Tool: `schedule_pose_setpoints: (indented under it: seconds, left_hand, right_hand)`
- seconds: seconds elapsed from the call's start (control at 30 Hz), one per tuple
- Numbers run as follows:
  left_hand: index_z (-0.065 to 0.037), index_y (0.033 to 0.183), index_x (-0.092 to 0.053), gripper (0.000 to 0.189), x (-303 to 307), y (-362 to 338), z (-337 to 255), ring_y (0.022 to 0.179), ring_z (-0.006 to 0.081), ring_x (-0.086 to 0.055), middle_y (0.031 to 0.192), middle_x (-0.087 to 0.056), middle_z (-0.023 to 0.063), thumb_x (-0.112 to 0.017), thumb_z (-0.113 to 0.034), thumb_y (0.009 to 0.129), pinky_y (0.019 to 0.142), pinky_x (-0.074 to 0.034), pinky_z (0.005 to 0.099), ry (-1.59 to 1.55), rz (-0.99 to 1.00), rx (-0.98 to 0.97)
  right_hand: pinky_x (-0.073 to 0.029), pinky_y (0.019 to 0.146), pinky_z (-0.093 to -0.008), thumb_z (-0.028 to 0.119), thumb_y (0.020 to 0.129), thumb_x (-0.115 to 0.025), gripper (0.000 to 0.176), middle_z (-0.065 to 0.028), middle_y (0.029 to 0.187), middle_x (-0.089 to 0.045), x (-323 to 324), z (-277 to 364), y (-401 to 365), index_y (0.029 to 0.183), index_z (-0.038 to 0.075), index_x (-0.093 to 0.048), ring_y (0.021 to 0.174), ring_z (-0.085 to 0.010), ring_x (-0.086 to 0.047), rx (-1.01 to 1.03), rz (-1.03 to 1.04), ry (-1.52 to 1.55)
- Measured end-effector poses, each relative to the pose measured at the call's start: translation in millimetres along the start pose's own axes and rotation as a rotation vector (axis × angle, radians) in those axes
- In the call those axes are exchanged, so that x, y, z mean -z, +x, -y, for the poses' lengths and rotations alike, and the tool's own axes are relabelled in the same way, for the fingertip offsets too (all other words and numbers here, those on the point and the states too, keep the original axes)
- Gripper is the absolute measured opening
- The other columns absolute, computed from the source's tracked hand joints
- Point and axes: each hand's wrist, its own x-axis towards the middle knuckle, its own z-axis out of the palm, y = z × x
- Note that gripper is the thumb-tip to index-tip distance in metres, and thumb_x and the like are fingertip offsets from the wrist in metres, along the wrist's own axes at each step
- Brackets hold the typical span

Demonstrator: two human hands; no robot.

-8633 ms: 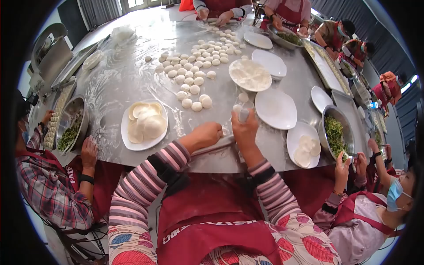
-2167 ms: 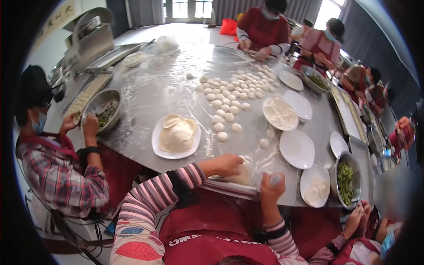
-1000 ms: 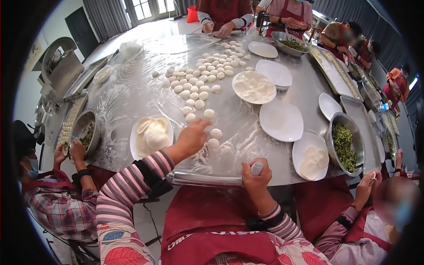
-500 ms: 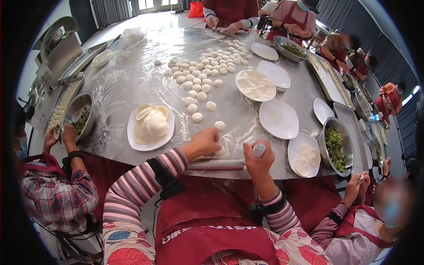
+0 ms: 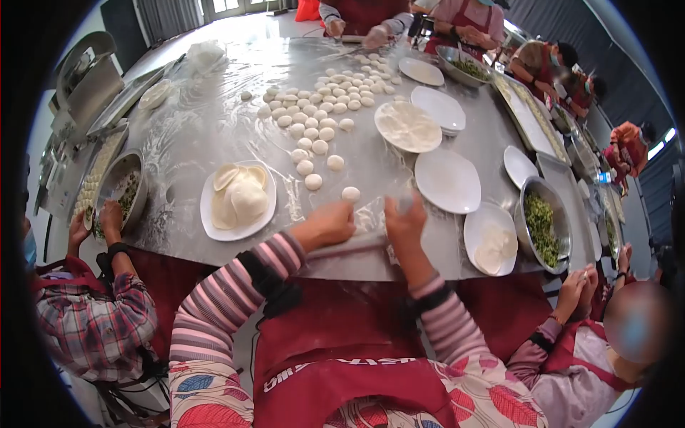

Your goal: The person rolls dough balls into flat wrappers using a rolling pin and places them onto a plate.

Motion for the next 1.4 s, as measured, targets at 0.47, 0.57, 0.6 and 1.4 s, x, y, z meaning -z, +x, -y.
schedule_pose_setpoints:
  seconds: [0.47,0.57,0.6,1.4]
  left_hand:
    - [-0.003,0.072,-0.061,0.013,12.5,9.4,0.5,0.070,0.0303,-0.061,0.071,-0.062,0.0169,-0.061,-0.015,0.069,0.063,-0.046,0.0388,-0.085,0.058,-0.056]
    - [-0.002,0.072,-0.061,0.013,8.4,17.5,9.8,0.069,0.0301,-0.061,0.071,-0.062,0.0171,-0.061,-0.015,0.071,0.063,-0.046,0.0384,-0.124,0.010,-0.138]
    - [-0.002,0.075,-0.061,0.014,12.2,9.3,6.8,0.068,0.0273,-0.061,0.071,-0.062,0.0161,-0.061,-0.016,0.072,0.063,-0.046,0.0370,-0.032,0.048,-0.168]
    - [-0.003,0.079,-0.063,0.017,12.7,8.0,-7.0,0.077,0.0363,-0.059,0.078,-0.061,0.0212,-0.056,-0.018,0.075,0.067,-0.045,0.0431,0.035,0.055,-0.107]
  right_hand:
    - [-0.042,0.049,-0.0413,0.007,0.071,-0.068,0.022,-0.0175,0.060,-0.054,-20.8,0.5,20.8,0.080,0.001,-0.048,0.053,-0.0359,-0.055,0.092,0.002,0.108]
    - [-0.043,0.050,-0.0407,0.007,0.071,-0.068,0.021,-0.0172,0.061,-0.055,-7.9,7.8,16.4,0.081,0.002,-0.050,0.055,-0.0361,-0.056,0.061,0.025,0.083]
    - [-0.043,0.050,-0.0403,0.007,0.071,-0.068,0.021,-0.0168,0.060,-0.054,1.9,9.3,6.5,0.081,0.002,-0.050,0.054,-0.0351,-0.056,0.078,-0.007,0.082]
    - [-0.043,0.051,-0.0435,0.010,0.071,-0.068,0.027,-0.0221,0.064,-0.054,-15.7,2.9,17.8,0.088,0.000,-0.050,0.059,-0.0398,-0.055,0.110,-0.012,0.082]
